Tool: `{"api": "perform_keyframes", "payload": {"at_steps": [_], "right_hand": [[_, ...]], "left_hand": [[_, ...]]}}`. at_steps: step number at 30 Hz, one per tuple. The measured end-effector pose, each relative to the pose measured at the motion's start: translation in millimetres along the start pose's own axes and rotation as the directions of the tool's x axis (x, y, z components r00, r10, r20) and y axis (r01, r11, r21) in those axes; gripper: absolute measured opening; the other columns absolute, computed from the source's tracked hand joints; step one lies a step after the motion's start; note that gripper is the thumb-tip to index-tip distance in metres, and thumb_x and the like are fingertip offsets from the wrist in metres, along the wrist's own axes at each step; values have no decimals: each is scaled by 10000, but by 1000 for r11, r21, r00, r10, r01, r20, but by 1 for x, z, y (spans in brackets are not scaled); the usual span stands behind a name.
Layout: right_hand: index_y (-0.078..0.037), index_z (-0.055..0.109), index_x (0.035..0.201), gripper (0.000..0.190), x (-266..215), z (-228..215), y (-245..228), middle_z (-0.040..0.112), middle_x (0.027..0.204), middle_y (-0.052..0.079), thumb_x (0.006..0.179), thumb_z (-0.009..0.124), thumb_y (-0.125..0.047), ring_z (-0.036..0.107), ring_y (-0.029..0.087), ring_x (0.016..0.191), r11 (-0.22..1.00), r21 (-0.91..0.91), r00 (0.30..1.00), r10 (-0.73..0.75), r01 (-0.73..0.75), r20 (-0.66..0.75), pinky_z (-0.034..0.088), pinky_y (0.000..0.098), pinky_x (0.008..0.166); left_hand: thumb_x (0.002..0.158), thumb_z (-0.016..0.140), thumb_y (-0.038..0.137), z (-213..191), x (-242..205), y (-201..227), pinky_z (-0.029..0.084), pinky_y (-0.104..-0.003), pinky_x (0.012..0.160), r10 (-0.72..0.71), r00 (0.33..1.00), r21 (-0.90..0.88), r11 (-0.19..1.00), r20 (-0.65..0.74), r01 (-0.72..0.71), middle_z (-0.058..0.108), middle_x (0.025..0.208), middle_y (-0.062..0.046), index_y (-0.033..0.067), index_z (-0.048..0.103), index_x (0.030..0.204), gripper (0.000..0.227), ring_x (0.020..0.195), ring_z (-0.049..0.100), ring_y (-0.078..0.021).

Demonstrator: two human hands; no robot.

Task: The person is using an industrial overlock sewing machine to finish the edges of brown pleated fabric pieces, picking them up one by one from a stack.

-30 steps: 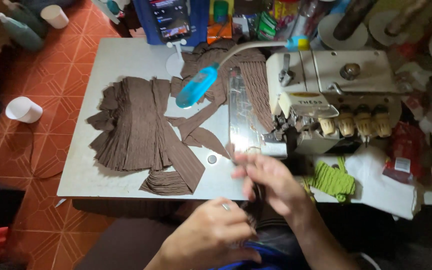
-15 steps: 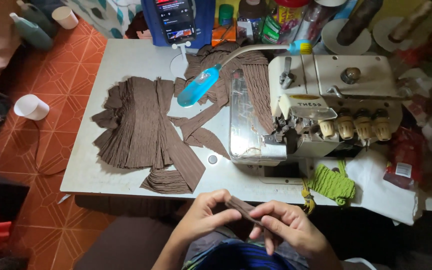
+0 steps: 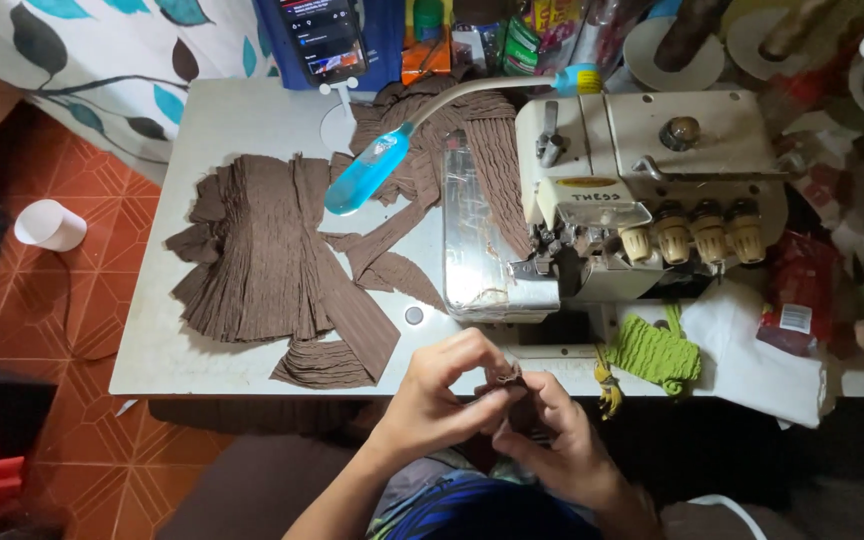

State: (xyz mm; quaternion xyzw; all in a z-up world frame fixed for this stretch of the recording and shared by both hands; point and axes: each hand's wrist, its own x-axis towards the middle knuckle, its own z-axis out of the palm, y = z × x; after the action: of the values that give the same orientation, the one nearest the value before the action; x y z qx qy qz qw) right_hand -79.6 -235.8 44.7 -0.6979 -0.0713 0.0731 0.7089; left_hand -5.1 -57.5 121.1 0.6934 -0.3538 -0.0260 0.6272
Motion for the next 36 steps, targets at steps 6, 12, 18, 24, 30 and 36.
{"api": "perform_keyframes", "payload": {"at_steps": [6,12,18,24,30,36], "right_hand": [[-75,625,946,74,7,6,-10,588,916,39,878,644,-52,584,129,845,965,-82,952,-259,249,-160,483,257,744],[-53,664,914,64,10,7,-17,664,945,56,888,605,-55,631,163,888,927,-258,922,-329,273,-204,488,279,817],[-52,666,913,174,9,4,-7,658,798,18,769,748,1,607,84,731,996,-43,930,-83,72,-359,519,212,678],[-79,622,886,264,15,-8,-1,615,817,7,717,796,23,582,88,785,997,5,946,-67,72,-318,477,207,692],[-101,632,854,180,21,-8,-19,620,790,-20,754,770,-42,554,70,757,992,-71,948,-123,107,-292,436,202,690],[-80,634,936,176,22,-10,-18,594,842,-2,797,741,-65,549,85,808,996,-8,959,-86,87,-270,443,212,722]], "left_hand": [[843,667,17,11,-2,-6,471,-302,762,56,998,133,989,16,-58,628,873,-25,73,566,908,133,787,615,-190],[910,669,95,7,0,-2,432,-310,751,64,998,186,980,27,-68,606,879,-47,64,605,1024,134,776,559,-199],[947,598,87,4,9,-1,440,-325,780,105,992,154,981,63,-113,641,899,-49,63,612,948,28,855,609,-226],[915,610,34,7,17,-5,493,-282,794,-21,1000,8,1000,23,21,687,939,-44,79,600,945,55,855,663,-168],[876,672,24,5,17,-10,494,-246,739,-54,998,63,996,-16,55,691,990,3,108,630,1096,239,860,664,-114],[884,622,34,-1,30,12,460,-315,826,98,993,177,978,70,-109,690,939,-2,101,641,1026,158,812,648,-174]]}}
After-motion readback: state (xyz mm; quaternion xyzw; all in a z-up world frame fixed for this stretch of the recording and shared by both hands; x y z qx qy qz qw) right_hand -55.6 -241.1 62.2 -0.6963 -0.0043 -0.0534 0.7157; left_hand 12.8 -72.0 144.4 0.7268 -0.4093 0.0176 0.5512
